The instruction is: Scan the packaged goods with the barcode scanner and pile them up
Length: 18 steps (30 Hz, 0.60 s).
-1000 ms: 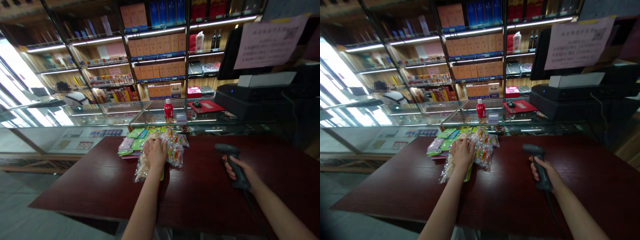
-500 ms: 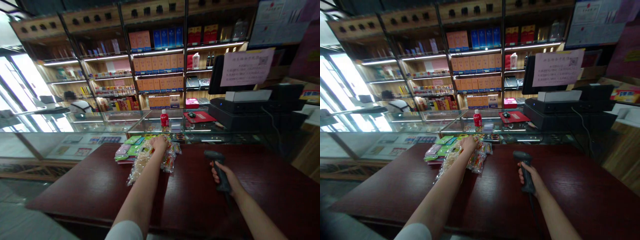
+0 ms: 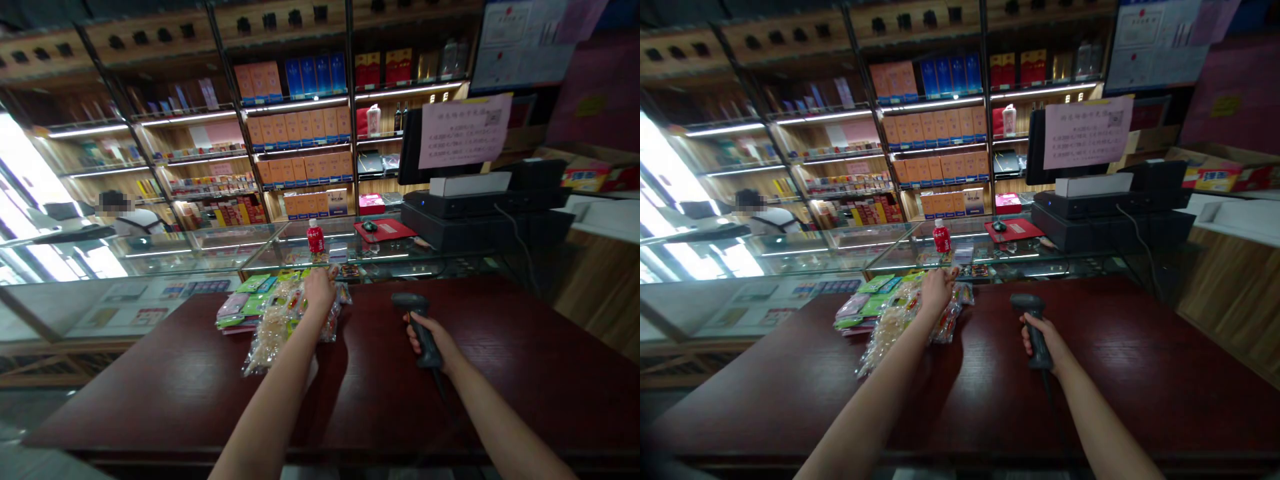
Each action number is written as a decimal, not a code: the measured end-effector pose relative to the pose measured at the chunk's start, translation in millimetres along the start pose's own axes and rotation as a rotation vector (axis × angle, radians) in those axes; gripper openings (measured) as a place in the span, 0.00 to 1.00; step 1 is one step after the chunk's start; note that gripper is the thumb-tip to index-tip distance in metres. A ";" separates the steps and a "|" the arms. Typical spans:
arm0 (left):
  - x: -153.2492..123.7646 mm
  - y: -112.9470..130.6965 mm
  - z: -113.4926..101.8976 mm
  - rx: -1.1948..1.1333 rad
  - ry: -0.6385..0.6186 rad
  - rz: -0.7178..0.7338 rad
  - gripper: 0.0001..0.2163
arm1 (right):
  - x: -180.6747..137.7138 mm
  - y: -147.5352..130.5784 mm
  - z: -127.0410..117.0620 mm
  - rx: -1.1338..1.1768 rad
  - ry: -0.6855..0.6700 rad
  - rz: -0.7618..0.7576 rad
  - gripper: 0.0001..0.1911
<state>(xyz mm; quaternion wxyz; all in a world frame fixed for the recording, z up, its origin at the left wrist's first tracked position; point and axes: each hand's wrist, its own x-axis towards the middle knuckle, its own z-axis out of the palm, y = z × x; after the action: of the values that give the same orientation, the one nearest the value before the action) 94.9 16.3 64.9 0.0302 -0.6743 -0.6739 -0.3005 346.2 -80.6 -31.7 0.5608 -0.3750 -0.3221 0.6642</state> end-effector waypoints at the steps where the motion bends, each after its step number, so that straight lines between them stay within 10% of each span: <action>1: -8.9 2.5 6.0 -0.121 0.015 0.027 0.07 | -0.2 -0.3 0.9 -0.001 0.004 0.000 0.13; 8: -66.1 12.0 72.4 -1.149 -0.135 -0.032 0.11 | -1.4 -2.9 2.6 0.006 0.021 -0.007 0.11; 18: -81.9 7.7 88.1 -1.344 -0.276 -0.066 0.19 | -32.5 -20.3 21.4 -0.052 -0.099 -0.140 0.16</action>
<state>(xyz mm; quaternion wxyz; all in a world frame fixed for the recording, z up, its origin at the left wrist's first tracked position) 141.4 -18.0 -40.9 -0.4900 -0.5580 -0.3591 -0.5653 341.0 -109.4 0.9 0.5792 -0.3326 -0.3921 0.6326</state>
